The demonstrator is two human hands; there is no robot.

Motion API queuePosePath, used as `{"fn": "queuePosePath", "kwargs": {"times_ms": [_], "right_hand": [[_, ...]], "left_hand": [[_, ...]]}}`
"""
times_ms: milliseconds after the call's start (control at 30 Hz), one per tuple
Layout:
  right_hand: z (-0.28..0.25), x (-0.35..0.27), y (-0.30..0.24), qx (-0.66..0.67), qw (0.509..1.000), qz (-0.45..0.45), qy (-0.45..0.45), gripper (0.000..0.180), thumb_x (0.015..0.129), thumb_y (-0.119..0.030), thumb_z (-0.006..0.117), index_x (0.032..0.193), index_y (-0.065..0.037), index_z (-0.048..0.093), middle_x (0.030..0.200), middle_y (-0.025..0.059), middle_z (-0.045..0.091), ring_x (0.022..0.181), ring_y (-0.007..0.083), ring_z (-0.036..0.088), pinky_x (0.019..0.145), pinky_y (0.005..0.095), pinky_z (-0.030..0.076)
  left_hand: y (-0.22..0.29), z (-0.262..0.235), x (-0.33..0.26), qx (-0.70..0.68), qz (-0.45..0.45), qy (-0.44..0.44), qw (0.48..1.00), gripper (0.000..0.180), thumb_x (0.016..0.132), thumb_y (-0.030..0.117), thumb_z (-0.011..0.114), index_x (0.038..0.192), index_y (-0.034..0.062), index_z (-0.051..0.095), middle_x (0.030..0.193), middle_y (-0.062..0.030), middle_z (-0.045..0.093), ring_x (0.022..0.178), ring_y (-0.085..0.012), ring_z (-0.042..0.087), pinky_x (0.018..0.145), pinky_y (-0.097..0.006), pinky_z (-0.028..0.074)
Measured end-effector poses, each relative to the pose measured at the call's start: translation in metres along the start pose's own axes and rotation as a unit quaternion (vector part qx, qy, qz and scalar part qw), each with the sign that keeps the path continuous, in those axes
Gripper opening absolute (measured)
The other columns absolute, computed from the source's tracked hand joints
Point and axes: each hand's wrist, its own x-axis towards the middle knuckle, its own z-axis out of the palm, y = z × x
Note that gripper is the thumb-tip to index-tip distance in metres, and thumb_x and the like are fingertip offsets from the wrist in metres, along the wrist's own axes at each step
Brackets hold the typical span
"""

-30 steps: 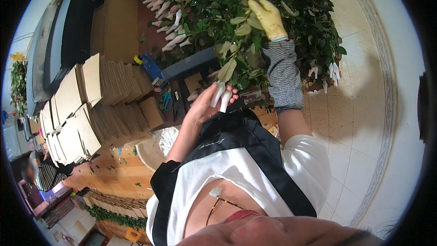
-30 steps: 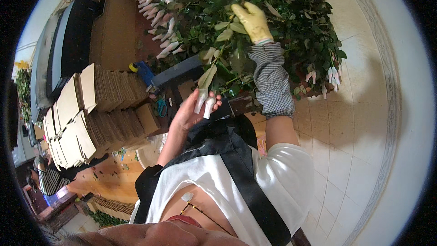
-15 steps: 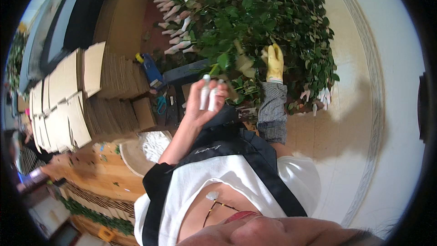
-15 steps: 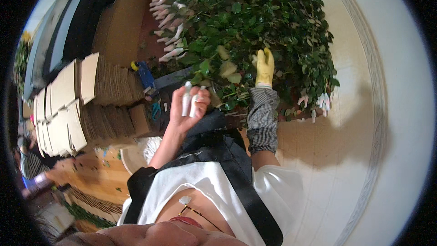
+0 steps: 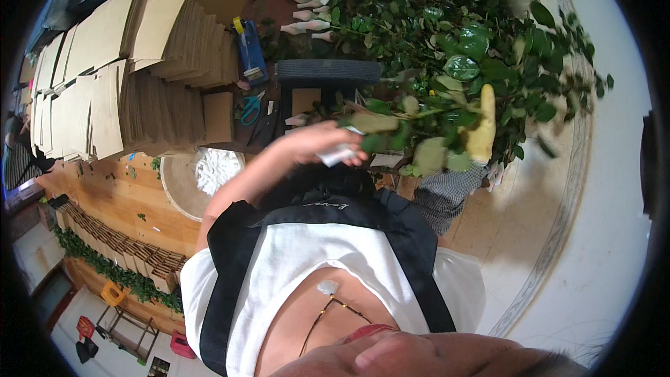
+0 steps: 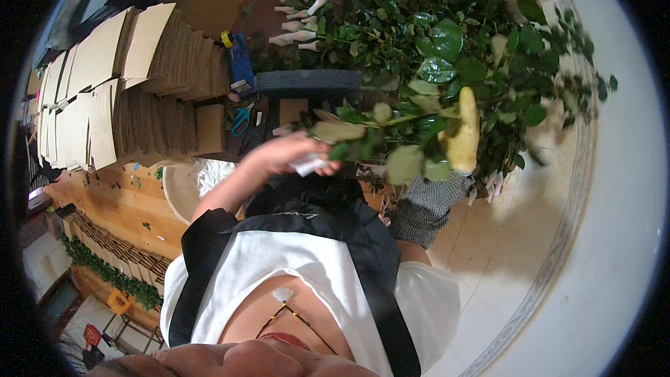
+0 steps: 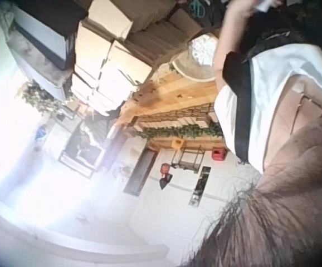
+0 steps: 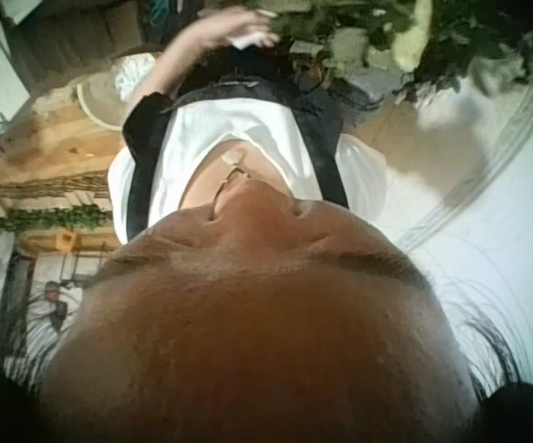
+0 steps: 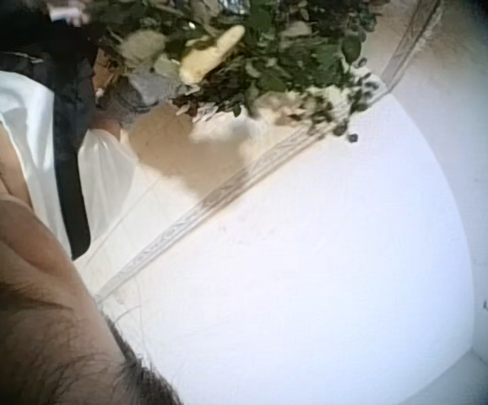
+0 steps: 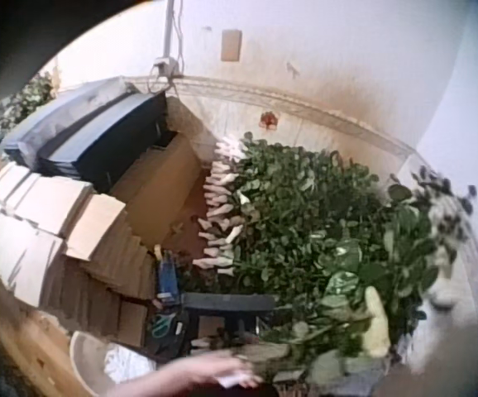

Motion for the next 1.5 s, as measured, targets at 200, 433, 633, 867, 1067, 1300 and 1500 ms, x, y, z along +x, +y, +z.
{"fn": "queuePosePath", "kwargs": {"times_ms": [200,433,633,867,1067,1300,1500], "right_hand": [[0.006,-0.009,0.112,-0.093,0.954,0.267,0.098,0.047,0.088,-0.031,0.070,0.119,0.003,0.058,0.088,0.0045,0.057,0.070,0.0179,0.052,0.074,0.0298,0.051],[0.031,0.007,0.181,-0.013,0.939,0.333,0.086,0.079,0.090,-0.045,0.066,0.138,0.010,0.037,0.129,0.0270,0.049,0.101,0.0338,0.063,0.081,0.0370,0.060],[-0.009,0.035,0.203,0.026,0.877,0.472,-0.090,0.093,0.090,-0.062,0.054,0.149,0.001,0.020,0.146,0.0283,0.035,0.124,0.0350,0.052,0.101,0.0435,0.049],[-0.015,-0.002,0.131,-0.336,0.935,0.003,-0.114,0.041,0.093,-0.008,0.056,0.133,-0.002,0.052,0.124,0.0176,0.063,0.107,0.0247,0.065,0.091,0.0313,0.050],[0.001,0.022,0.201,-0.554,0.784,-0.142,-0.243,0.042,0.087,-0.009,0.059,0.129,-0.004,0.055,0.114,0.0211,0.063,0.109,0.0385,0.058,0.095,0.0458,0.046],[-0.013,0.017,0.207,-0.536,0.798,-0.085,-0.260,0.040,0.089,-0.015,0.058,0.128,-0.005,0.055,0.113,0.0211,0.064,0.106,0.0381,0.058,0.092,0.0457,0.047],[-0.020,0.023,0.171,-0.550,0.780,-0.183,-0.238,0.045,0.086,-0.015,0.063,0.129,-0.004,0.053,0.119,0.0186,0.062,0.114,0.0356,0.055,0.100,0.0446,0.042]], "left_hand": [[-0.009,-0.125,-0.002,0.139,-0.013,0.048,0.989,0.044,0.094,0.035,0.055,0.111,-0.0057,0.062,0.109,-0.0187,0.067,0.093,-0.0217,0.067,0.085,-0.034,0.053],[-0.019,-0.137,0.025,0.228,-0.071,0.257,0.936,0.098,0.085,0.068,0.056,0.149,-0.0015,0.030,0.148,-0.0220,0.039,0.130,-0.0339,0.048,0.099,-0.044,0.046],[-0.027,-0.171,0.041,0.442,-0.023,0.231,0.866,0.089,0.089,0.057,0.059,0.147,-0.0044,0.032,0.138,-0.0216,0.051,0.119,-0.0246,0.057,0.087,-0.038,0.052],[-0.056,-0.160,0.024,0.275,-0.002,0.309,0.910,0.078,0.094,0.046,0.060,0.144,-0.0078,0.033,0.138,-0.0217,0.049,0.117,-0.0237,0.057,0.085,-0.031,0.052],[-0.070,-0.170,0.035,0.321,0.040,0.318,0.891,0.083,0.092,0.052,0.059,0.145,-0.0072,0.033,0.143,-0.0231,0.045,0.125,-0.0281,0.052,0.093,-0.033,0.048],[-0.052,-0.168,0.038,0.253,-0.028,0.302,0.919,0.081,0.092,0.051,0.059,0.146,-0.0034,0.035,0.144,-0.0202,0.045,0.128,-0.0280,0.049,0.094,-0.034,0.048],[-0.063,-0.173,0.032,0.241,0.008,0.328,0.913,0.079,0.092,0.049,0.060,0.144,-0.0054,0.037,0.141,-0.0206,0.049,0.128,-0.0273,0.050,0.103,-0.034,0.039]]}}
